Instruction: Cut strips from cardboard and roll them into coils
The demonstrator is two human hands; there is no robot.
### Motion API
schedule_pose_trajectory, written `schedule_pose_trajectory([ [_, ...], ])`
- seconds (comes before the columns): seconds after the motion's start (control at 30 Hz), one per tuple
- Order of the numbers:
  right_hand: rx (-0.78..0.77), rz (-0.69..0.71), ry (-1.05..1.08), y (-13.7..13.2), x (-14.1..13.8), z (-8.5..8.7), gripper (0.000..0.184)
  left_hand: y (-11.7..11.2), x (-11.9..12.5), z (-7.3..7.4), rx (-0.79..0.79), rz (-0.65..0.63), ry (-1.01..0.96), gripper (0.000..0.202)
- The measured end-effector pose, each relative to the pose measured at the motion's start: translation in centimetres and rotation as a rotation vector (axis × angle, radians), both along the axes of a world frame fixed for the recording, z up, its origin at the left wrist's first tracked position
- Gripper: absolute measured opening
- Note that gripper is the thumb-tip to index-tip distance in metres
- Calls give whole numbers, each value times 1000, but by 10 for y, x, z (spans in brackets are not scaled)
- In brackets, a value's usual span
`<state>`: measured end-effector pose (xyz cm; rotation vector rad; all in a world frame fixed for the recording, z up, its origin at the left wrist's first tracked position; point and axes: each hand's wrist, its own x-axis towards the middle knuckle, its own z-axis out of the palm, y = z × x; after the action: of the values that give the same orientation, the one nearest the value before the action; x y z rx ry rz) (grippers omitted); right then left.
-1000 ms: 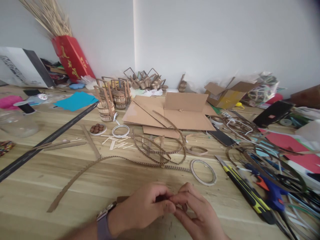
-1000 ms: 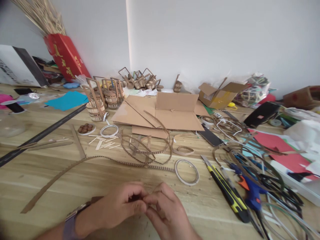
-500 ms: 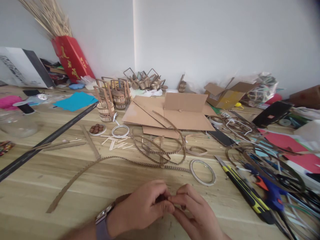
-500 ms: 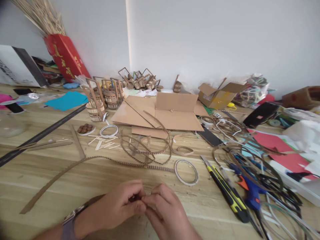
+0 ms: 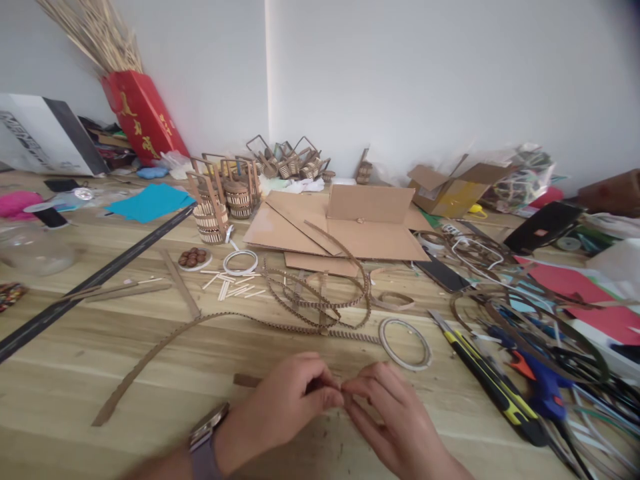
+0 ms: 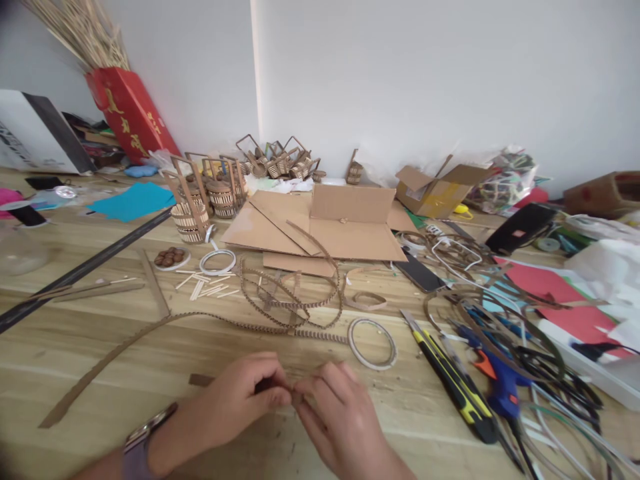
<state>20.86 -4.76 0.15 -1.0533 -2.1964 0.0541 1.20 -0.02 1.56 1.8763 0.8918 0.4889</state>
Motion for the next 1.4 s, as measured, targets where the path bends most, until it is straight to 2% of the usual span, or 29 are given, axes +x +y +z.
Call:
schedule_pose_trajectory([
  [0.27,44,-29,-32,4,1,-2,11,2,-2,1,107,-12,50,24],
  [0.57,-104,-8,155,2,1,0,7,3,0,5,7,15,39,21],
  [0.73,-148,8,237,-1,-3,1,10,2,-2,2,-92,-59,-104,43],
  [0.83,-160,-5,262,-4,-5,0,10,2,-2,2,-100,-113,-156,54],
  [1.0,-178,-3,305,-7,-4,1,10,4,-1,4,-203,-215,-225,63],
  [1.1,-193,14,338,-7,-4,2,10,3,-1,5,-297,-213,-228,67],
  [1.4,-185,26,341,-7,-7,-1,11,-4,-1,8,-107,-113,-150,61],
])
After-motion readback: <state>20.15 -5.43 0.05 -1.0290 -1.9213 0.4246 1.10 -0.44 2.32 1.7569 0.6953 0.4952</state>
